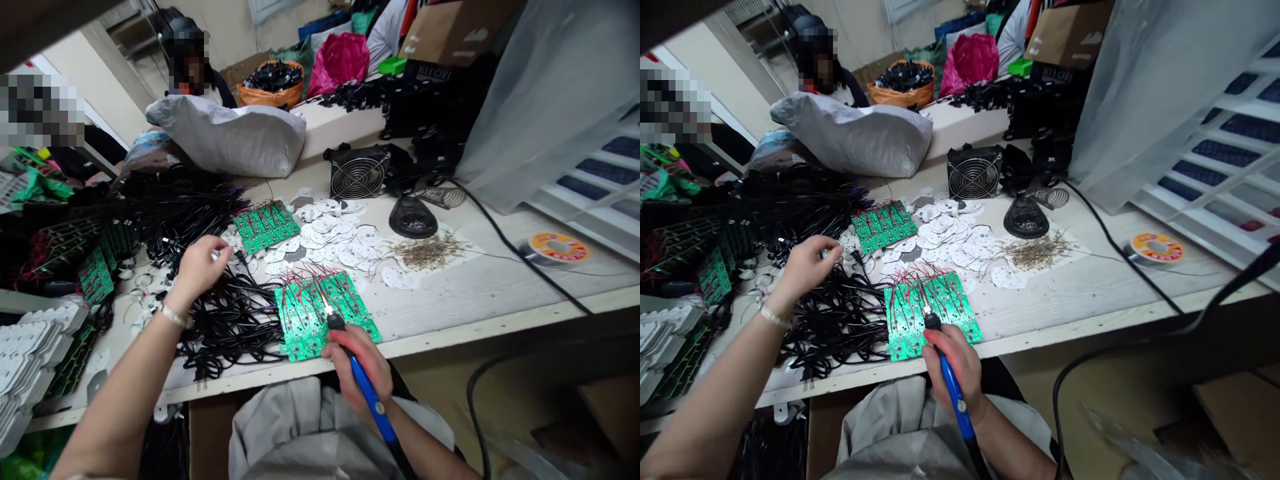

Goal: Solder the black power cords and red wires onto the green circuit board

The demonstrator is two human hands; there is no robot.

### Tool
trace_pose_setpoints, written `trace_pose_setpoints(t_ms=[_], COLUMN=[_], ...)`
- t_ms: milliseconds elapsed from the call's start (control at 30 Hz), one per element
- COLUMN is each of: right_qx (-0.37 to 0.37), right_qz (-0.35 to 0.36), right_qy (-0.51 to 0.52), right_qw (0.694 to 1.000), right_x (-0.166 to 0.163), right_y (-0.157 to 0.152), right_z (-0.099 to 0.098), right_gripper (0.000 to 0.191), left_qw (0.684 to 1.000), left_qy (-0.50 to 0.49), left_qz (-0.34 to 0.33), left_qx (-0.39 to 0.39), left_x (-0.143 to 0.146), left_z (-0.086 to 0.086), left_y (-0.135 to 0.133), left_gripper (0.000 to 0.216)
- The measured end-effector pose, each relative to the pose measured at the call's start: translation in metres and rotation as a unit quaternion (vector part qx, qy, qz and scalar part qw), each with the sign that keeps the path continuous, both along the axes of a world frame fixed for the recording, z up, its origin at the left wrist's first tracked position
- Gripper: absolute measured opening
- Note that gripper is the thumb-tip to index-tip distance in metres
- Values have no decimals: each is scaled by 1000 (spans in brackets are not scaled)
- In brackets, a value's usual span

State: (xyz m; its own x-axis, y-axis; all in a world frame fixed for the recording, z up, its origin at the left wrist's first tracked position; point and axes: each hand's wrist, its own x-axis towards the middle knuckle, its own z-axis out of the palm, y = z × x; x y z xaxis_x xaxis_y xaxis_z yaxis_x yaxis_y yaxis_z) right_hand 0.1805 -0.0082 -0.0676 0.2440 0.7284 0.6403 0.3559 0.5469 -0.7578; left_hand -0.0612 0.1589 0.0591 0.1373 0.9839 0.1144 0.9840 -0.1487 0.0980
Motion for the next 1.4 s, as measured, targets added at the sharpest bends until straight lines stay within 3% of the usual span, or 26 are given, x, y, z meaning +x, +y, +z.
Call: trace_pose_setpoints(t_ms=[100,167,333,467,633,700,767,867,933,1000,1133,1267,1400], right_qx=[22,37,51,43,27,15,-6,-24,-27,-30,-28,-19,-11], right_qz=[2,-2,-12,-4,-10,-14,-15,-18,-16,-18,-29,-27,-29], right_qy=[-6,-10,-23,-23,-16,-6,24,95,120,112,77,72,47], right_qw=[1000,999,998,999,999,1000,1000,995,992,993,996,997,998], right_x=[0,0,1,2,-1,-3,-4,-6,-7,-7,-9,-8,-6], right_y=[2,3,3,3,3,3,2,1,0,0,1,2,1], right_z=[0,-1,0,1,-4,-6,-9,-12,-13,-12,-9,-5,0], right_gripper=[27,28,29,28,27,24,22,23,25,25,25,26,23], left_qw=[995,992,993,988,949,940,942,928,920,927,923,913,915], left_qy=[41,46,-5,-114,-250,-226,-123,30,50,18,-61,-10,18], left_qz=[81,106,112,102,75,10,-116,-322,-371,-365,-380,-407,-403], left_qx=[-35,-47,-43,39,174,253,291,188,118,78,20,14,18], left_x=[-17,-23,-35,-56,-67,-59,-45,-28,-22,-18,7,42,49], left_z=[0,-6,-16,4,33,30,17,-11,-24,-27,-16,-17,-27], left_y=[60,84,95,84,54,29,-1,-44,-66,-81,-98,-100,-94], left_gripper=[26,24,8,17,34,32,26,25,27,28,31,22,24])
